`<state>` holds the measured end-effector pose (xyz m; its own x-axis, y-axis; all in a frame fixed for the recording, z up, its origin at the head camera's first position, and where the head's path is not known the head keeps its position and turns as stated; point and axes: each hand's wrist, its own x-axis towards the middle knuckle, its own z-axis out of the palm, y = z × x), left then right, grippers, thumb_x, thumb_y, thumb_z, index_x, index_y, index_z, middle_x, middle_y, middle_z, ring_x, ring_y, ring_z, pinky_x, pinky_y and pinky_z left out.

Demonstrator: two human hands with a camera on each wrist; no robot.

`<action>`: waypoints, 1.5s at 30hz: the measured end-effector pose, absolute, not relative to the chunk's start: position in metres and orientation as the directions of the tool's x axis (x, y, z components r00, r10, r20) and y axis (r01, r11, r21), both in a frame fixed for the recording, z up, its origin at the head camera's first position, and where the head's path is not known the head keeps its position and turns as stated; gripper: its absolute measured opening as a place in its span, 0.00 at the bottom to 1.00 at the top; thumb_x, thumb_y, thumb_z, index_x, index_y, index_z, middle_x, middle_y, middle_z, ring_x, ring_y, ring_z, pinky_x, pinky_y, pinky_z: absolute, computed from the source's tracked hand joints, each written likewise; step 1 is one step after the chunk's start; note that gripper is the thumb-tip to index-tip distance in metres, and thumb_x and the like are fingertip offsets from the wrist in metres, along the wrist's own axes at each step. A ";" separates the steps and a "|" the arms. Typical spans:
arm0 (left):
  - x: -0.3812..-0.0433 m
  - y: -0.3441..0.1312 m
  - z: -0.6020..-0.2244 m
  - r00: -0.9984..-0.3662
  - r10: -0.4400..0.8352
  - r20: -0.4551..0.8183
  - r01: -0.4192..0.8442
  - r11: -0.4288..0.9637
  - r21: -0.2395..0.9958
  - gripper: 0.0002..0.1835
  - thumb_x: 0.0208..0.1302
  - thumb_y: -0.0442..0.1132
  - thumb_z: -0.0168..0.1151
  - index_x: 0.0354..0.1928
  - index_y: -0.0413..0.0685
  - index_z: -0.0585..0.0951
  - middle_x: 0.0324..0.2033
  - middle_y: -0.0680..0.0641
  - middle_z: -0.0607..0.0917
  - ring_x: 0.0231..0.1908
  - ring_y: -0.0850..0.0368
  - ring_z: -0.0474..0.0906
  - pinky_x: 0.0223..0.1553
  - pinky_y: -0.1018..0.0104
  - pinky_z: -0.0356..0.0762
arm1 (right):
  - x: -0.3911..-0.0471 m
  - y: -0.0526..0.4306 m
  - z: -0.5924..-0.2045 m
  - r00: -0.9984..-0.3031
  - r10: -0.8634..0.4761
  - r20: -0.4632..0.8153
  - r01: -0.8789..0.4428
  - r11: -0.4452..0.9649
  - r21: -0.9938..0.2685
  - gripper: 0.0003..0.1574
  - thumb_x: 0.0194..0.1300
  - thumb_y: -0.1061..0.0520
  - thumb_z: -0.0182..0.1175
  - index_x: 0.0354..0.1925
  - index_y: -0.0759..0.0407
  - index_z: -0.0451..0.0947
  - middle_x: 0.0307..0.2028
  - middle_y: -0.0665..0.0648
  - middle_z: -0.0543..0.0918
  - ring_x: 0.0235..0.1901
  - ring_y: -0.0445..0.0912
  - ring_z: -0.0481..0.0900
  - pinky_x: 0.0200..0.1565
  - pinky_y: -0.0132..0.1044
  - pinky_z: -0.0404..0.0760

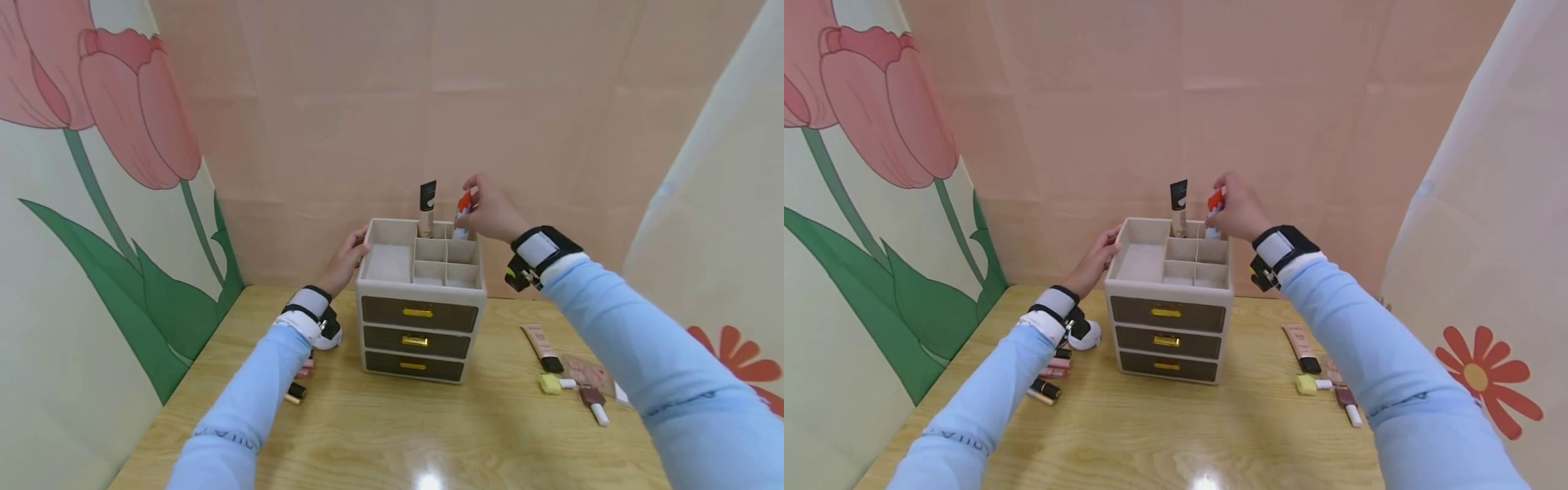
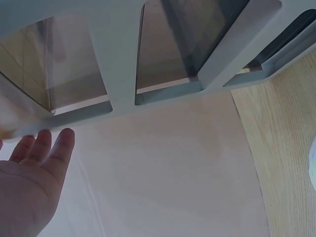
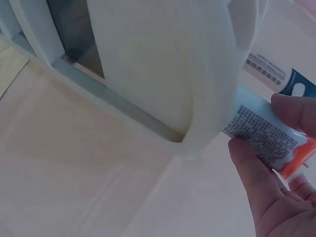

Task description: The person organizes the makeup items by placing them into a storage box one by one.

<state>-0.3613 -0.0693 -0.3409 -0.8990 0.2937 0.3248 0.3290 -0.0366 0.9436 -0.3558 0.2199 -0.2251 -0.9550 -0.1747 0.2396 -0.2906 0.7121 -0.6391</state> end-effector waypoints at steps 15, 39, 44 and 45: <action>-0.366 -0.063 -0.343 -0.892 0.309 0.331 0.334 -0.043 0.941 0.27 0.74 0.35 0.42 0.72 0.35 0.55 0.69 0.36 0.61 0.65 0.39 0.61 0.58 0.50 0.66 | -0.355 0.217 -0.237 -0.952 -0.196 0.235 -0.293 0.807 -0.513 0.37 0.56 0.69 0.67 0.59 0.67 0.59 0.38 0.66 0.76 0.35 0.57 0.75 0.35 0.45 0.77; -0.367 -0.065 -0.342 -0.895 0.300 0.330 0.335 -0.036 0.941 0.27 0.75 0.37 0.42 0.73 0.38 0.56 0.69 0.37 0.61 0.63 0.41 0.63 0.58 0.50 0.65 | -0.359 0.210 -0.234 -0.970 -0.154 0.186 -0.224 0.861 -0.457 0.38 0.62 0.61 0.65 0.64 0.70 0.59 0.47 0.69 0.75 0.41 0.59 0.74 0.42 0.47 0.78; -0.367 -0.063 -0.346 -0.897 0.306 0.319 0.323 -0.039 0.946 0.27 0.74 0.36 0.42 0.73 0.38 0.56 0.69 0.37 0.61 0.63 0.41 0.63 0.58 0.50 0.66 | -0.357 0.214 -0.235 -0.976 -0.144 0.166 -0.208 0.851 -0.483 0.41 0.62 0.61 0.65 0.66 0.70 0.57 0.49 0.70 0.74 0.43 0.59 0.74 0.42 0.47 0.78; -0.368 -0.063 -0.346 -0.896 0.305 0.322 0.326 -0.040 0.945 0.27 0.74 0.36 0.42 0.73 0.38 0.56 0.69 0.37 0.62 0.63 0.41 0.63 0.58 0.51 0.66 | -0.356 0.215 -0.235 -0.976 -0.142 0.164 -0.205 0.847 -0.491 0.42 0.62 0.61 0.65 0.67 0.70 0.56 0.51 0.71 0.74 0.43 0.59 0.74 0.43 0.48 0.78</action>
<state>-0.3678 -0.0625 -0.3462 -0.8965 0.3047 0.3217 0.3255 -0.0397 0.9447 -0.3556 0.2152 -0.2348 -0.9763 -0.1419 0.1637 -0.2054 0.8466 -0.4911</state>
